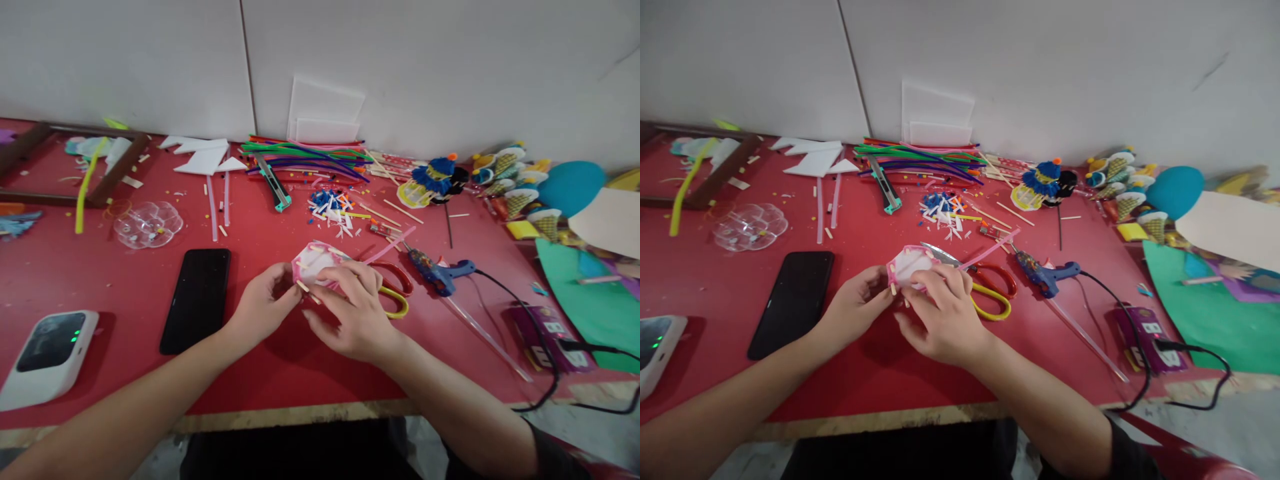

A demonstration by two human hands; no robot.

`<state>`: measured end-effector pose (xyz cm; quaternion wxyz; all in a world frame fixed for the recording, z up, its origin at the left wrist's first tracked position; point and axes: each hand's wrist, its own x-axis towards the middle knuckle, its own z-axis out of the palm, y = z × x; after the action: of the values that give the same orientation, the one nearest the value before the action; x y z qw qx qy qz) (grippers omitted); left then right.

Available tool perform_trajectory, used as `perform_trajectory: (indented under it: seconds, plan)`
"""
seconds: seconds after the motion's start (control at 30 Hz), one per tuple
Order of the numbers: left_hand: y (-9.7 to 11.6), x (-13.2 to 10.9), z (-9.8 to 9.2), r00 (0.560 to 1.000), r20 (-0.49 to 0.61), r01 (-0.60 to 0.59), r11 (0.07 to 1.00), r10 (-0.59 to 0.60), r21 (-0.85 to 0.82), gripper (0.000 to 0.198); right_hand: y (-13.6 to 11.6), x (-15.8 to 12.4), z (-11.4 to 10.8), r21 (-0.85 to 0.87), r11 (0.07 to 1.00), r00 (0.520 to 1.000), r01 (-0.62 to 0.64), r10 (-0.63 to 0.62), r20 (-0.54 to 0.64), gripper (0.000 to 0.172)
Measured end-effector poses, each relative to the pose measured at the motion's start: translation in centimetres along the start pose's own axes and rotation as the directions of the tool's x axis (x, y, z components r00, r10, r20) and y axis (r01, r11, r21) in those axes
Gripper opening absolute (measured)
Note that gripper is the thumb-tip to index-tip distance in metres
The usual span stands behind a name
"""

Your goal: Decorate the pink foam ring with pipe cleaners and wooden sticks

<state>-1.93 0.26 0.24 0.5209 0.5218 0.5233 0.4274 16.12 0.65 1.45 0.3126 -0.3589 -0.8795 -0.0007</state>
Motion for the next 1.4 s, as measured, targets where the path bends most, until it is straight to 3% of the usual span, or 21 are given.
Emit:
perform_trajectory:
  seconds: [0.13,0.3,0.37,0.57,0.77,1.0,1.17,1.4]
  plan:
    - [0.0,0.1,-0.2,1.000,-0.028,0.010,1.000,-0.010,0.000,0.015,0.1,0.0,-0.4,0.044,0.999,0.999,0.029,-0.028,-0.030,0.027]
    - [0.4,0.3,-0.3,0.991,-0.046,0.115,0.969,-0.128,-0.219,0.014,1.2,0.3,-1.3,0.079,0.997,0.950,0.022,0.004,-0.312,0.020]
    - [0.5,0.2,-0.2,0.982,-0.066,0.150,0.947,-0.176,-0.284,0.016,2.0,0.4,-1.4,0.071,0.997,0.931,0.004,0.022,-0.364,0.023]
    - [0.7,0.0,-0.4,0.987,-0.099,0.107,0.975,-0.128,-0.193,0.014,4.3,0.6,-0.5,-0.038,0.999,0.968,0.009,-0.018,-0.250,0.022]
    - [0.6,0.1,-0.8,0.985,-0.137,0.085,0.986,-0.105,-0.144,0.024,4.5,0.8,-0.3,0.066,0.997,0.991,0.043,-0.034,-0.131,0.018]
    - [0.7,0.1,-0.7,0.982,-0.131,0.112,0.975,-0.138,-0.193,0.024,4.9,0.6,0.0,0.068,0.994,0.988,0.080,-0.070,-0.139,0.015]
    - [0.9,0.1,-0.7,0.974,-0.070,0.178,0.921,-0.215,-0.346,0.027,4.9,0.5,-0.1,0.094,0.992,0.986,0.082,-0.068,-0.150,0.020]
    - [2.1,0.5,-1.5,0.938,-0.032,0.250,0.738,-0.345,-0.626,0.022,4.9,0.5,0.2,0.151,0.985,0.985,0.079,-0.054,-0.165,0.022]
